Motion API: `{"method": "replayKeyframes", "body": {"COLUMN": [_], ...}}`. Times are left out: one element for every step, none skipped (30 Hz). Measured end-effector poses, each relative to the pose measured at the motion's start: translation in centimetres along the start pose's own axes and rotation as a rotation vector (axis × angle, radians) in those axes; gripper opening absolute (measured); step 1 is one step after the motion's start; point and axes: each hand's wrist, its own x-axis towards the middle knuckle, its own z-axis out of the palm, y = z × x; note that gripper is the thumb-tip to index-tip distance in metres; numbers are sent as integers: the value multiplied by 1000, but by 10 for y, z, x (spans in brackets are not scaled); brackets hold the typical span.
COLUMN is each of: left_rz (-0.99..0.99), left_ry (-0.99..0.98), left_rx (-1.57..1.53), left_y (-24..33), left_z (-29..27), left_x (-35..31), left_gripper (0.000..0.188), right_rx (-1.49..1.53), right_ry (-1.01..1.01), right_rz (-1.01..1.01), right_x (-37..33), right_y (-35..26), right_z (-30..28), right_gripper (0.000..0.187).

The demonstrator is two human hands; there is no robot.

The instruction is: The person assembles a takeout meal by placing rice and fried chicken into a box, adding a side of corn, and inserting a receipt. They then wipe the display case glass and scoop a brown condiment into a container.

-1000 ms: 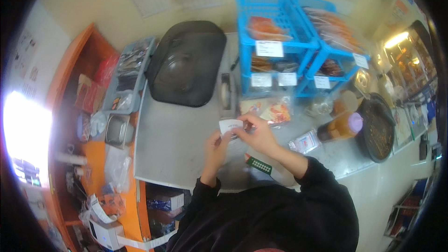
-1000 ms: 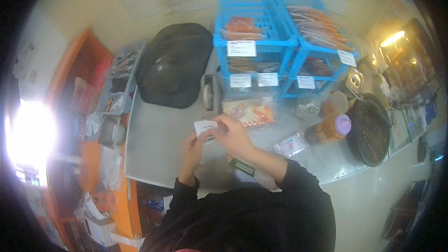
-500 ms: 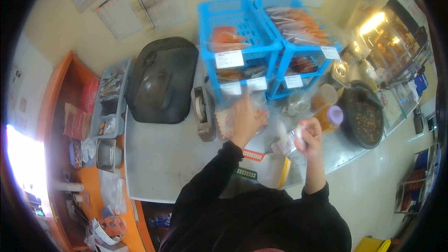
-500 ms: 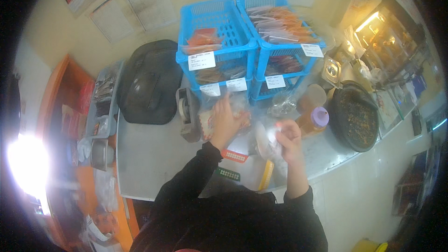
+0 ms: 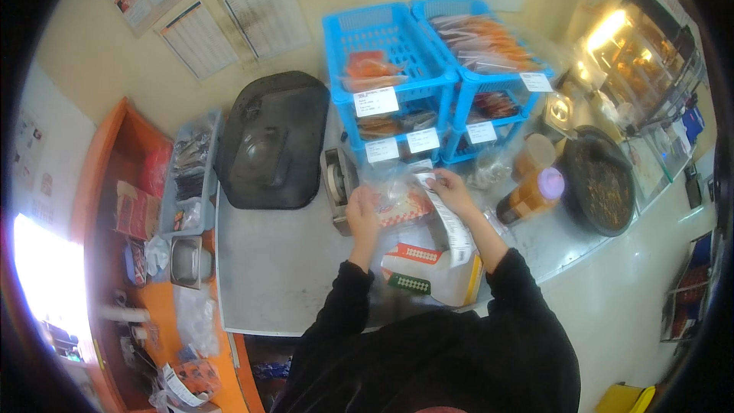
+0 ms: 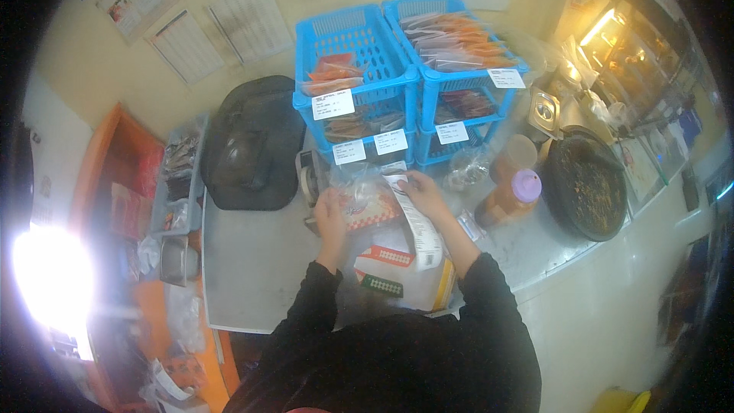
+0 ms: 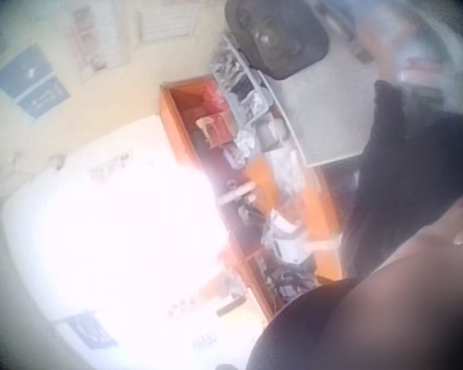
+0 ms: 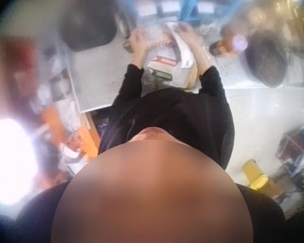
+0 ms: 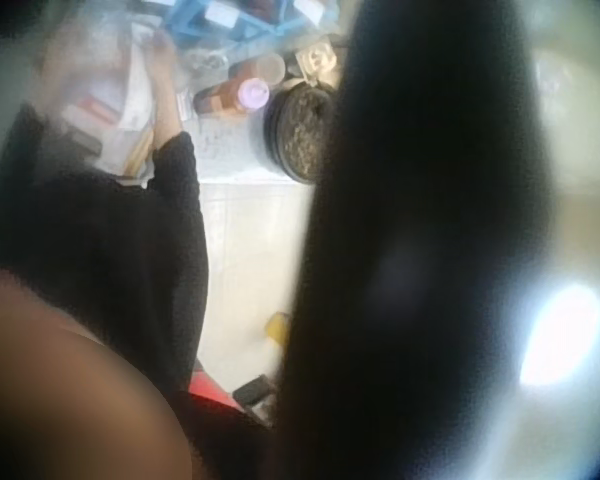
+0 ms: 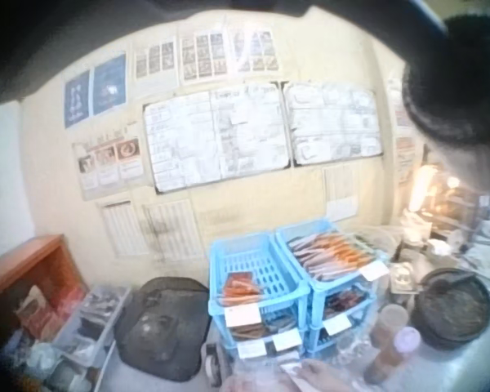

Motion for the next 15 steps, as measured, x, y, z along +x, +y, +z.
{"method": "replayKeyframes", "body": {"left_rz": [-1, -30, 11, 14, -25, 42, 72, 106, 137, 166, 215, 169, 142, 63, 79], "left_ry": [20, 33, 60, 80, 115, 108, 120, 135, 150, 162, 139, 160, 134, 144, 95], "left_rx": [-54, -117, -126, -141, -142, -204, -259, -316, -303, -291, -310, -278, -278, -272, -247], "left_y": [3, 8, 13, 19, 25, 31, 37, 44, 52, 58, 63, 68, 73, 74, 71], "left_z": [-2, -6, -10, -17, -25, -30, -35, -39, -42, -45, -44, -46, -48, -41, -34], "left_x": [4, 7, 12, 14, 14, 15, 17, 17, 15, 10, 7, 2, -3, -5, -13], "left_gripper": [18, 18, 18, 18, 19, 19, 19, 19, 19, 19, 19, 18, 17, 16, 14], "right_rx": [-114, -227, -367, -503, -619, -623, -632, -633, -641, -611, -653, -680, -778, -878, -894], "right_ry": [1, 14, 36, 70, 90, 111, 149, 173, 227, 219, 180, 187, 231, 239, 291], "right_rz": [-58, -82, -117, -106, -102, -35, -24, -12, 6, 112, 114, 139, 62, 71, -38], "right_x": [3, 3, 3, 2, 0, 2, 1, 1, 0, -1, -4, -7, -14, -21, -32], "right_y": [1, 2, 2, 2, 2, 3, 3, 4, 4, 3, 1, -2, -4, -9, -14], "right_z": [2, 3, 3, 5, 6, 8, 10, 11, 13, 13, 16, 14, 15, 14, 8], "right_gripper": [32, 35, 38, 41, 44, 49, 49, 49, 49, 53, 54, 55, 56, 56, 56]}}
